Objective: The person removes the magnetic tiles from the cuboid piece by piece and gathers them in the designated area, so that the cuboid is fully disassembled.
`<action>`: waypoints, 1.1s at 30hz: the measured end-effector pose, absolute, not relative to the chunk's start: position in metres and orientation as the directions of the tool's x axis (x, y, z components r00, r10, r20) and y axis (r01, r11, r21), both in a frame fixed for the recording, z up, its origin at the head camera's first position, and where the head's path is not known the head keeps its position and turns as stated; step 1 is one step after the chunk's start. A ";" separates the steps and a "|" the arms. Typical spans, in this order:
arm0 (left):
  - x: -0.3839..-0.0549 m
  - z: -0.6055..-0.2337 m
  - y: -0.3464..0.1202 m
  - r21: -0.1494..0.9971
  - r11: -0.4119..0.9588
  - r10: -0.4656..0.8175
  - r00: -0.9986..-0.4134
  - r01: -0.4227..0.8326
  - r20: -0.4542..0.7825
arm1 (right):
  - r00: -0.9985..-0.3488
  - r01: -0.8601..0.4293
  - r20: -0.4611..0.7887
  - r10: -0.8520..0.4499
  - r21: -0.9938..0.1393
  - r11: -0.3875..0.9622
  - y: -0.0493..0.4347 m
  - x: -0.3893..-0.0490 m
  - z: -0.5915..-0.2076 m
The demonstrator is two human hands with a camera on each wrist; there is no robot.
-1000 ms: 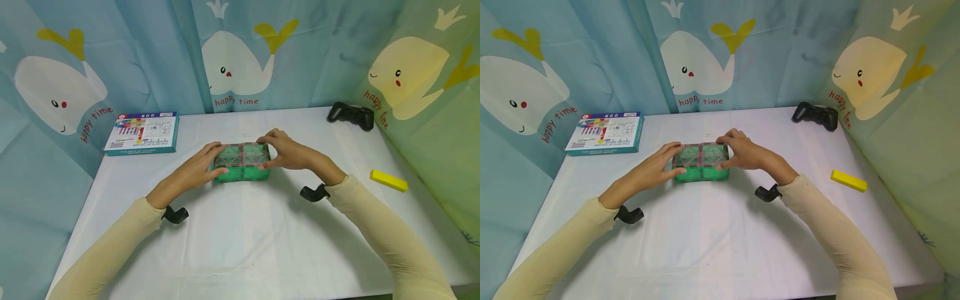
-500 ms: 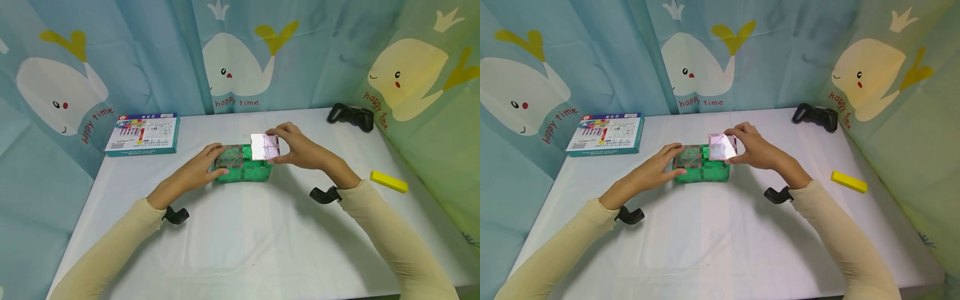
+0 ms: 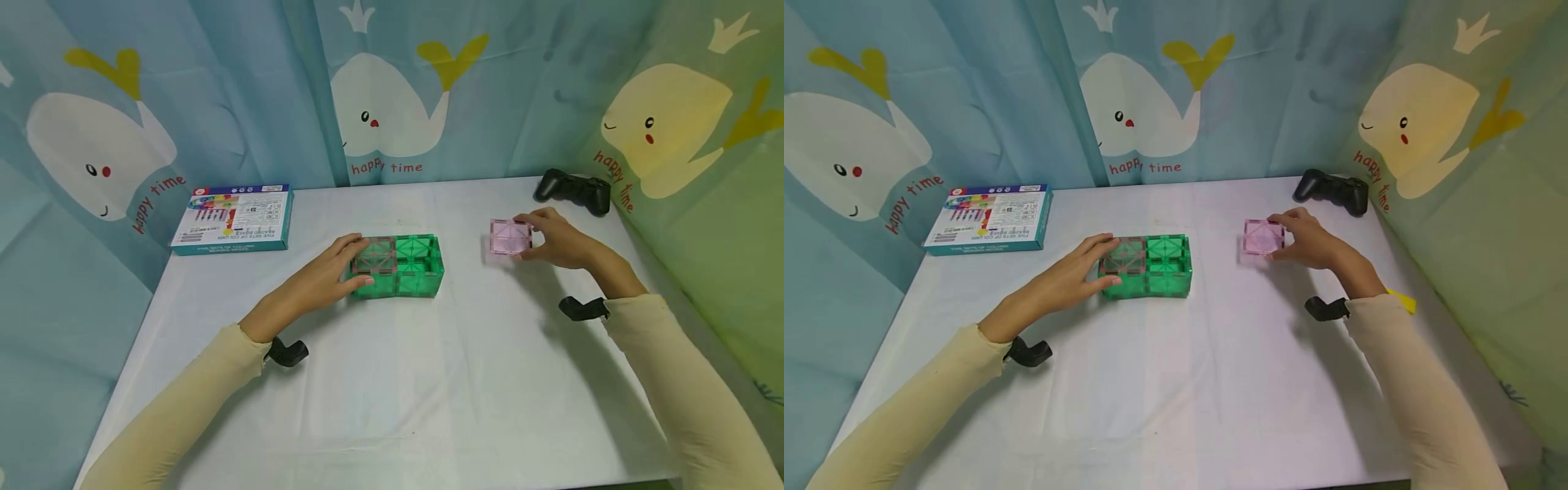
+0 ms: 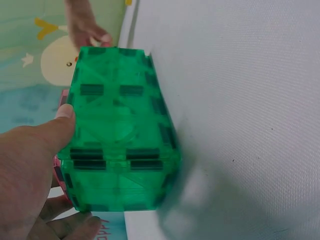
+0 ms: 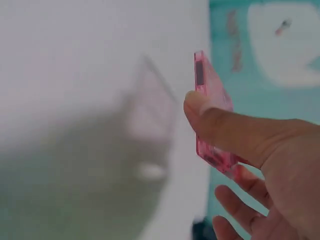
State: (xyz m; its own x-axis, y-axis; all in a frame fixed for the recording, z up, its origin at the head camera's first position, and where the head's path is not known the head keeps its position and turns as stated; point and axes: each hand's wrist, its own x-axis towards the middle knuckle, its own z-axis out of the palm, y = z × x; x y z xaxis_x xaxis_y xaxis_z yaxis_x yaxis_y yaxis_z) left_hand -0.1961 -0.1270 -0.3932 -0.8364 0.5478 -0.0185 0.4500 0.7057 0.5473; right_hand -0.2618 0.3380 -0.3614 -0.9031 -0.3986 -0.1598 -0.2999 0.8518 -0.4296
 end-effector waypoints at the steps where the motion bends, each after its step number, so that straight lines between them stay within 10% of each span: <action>1: -0.196 -0.393 -0.127 0.549 0.707 0.546 -0.838 0.446 -0.022 | -0.909 -0.278 -0.180 -0.376 -0.411 0.869 0.346 -0.264 -0.365; 21: -0.195 -0.394 -0.128 0.558 0.706 0.539 -0.842 0.435 -0.026 | -0.880 -0.179 -0.386 -0.277 -0.271 0.946 0.402 -0.288 -0.374; 33: -0.196 -0.394 -0.126 0.554 0.709 0.538 -0.842 0.436 -0.026 | -0.908 -0.256 -0.275 -0.316 -0.231 0.938 0.347 -0.279 -0.358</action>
State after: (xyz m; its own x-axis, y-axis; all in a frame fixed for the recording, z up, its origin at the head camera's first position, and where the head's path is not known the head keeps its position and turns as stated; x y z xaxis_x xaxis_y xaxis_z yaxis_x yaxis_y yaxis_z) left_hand -0.1959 -0.1262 -0.3938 -0.8424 0.5383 -0.0264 0.4360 0.7095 0.5537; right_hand -0.2792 0.3465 -0.3584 -0.9082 -0.3159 -0.2747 -0.2565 0.9385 -0.2314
